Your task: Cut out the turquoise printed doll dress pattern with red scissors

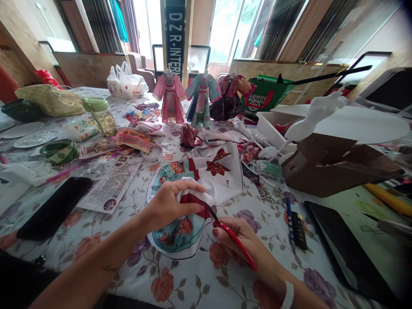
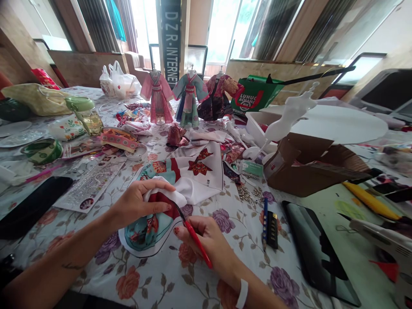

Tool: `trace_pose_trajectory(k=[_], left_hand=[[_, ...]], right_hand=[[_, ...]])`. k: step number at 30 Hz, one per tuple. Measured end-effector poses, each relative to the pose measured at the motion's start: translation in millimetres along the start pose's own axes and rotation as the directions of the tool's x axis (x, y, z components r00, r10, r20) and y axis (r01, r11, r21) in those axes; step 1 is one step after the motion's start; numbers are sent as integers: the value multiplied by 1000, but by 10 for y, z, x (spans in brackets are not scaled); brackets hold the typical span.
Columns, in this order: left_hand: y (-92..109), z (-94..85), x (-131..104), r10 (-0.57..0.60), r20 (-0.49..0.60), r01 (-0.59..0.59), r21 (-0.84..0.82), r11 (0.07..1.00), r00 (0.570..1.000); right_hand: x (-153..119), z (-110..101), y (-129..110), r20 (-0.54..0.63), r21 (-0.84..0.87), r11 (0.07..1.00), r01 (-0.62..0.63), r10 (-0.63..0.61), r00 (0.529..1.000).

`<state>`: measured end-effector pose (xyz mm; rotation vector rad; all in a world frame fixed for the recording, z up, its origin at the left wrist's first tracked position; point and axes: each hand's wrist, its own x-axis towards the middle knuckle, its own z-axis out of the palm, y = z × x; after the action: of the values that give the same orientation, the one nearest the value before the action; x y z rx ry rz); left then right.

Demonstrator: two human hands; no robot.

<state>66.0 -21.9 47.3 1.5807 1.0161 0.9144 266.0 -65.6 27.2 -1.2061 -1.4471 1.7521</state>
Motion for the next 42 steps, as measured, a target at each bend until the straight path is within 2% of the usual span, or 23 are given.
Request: trace_pose_trajectory(k=[20, 27, 34, 42], left_hand=[[-18, -2, 3, 25, -4, -25, 35, 999, 1000], [-53, 11, -6, 15, -13, -15, 26, 1000, 1000], [-22, 27, -19, 11, -13, -11, -46, 999, 1000], [17, 54, -39, 10, -11, -10, -50, 999, 1000]], right_hand=[[-10, 12, -9, -23, 4, 1000, -25, 25, 999], [-8, 6, -20, -45, -19, 1000, 7, -8, 999], [7, 22, 10, -14, 45, 999, -14, 15, 1000], [-2, 3, 26, 6, 18, 1000, -6, 6, 1000]])
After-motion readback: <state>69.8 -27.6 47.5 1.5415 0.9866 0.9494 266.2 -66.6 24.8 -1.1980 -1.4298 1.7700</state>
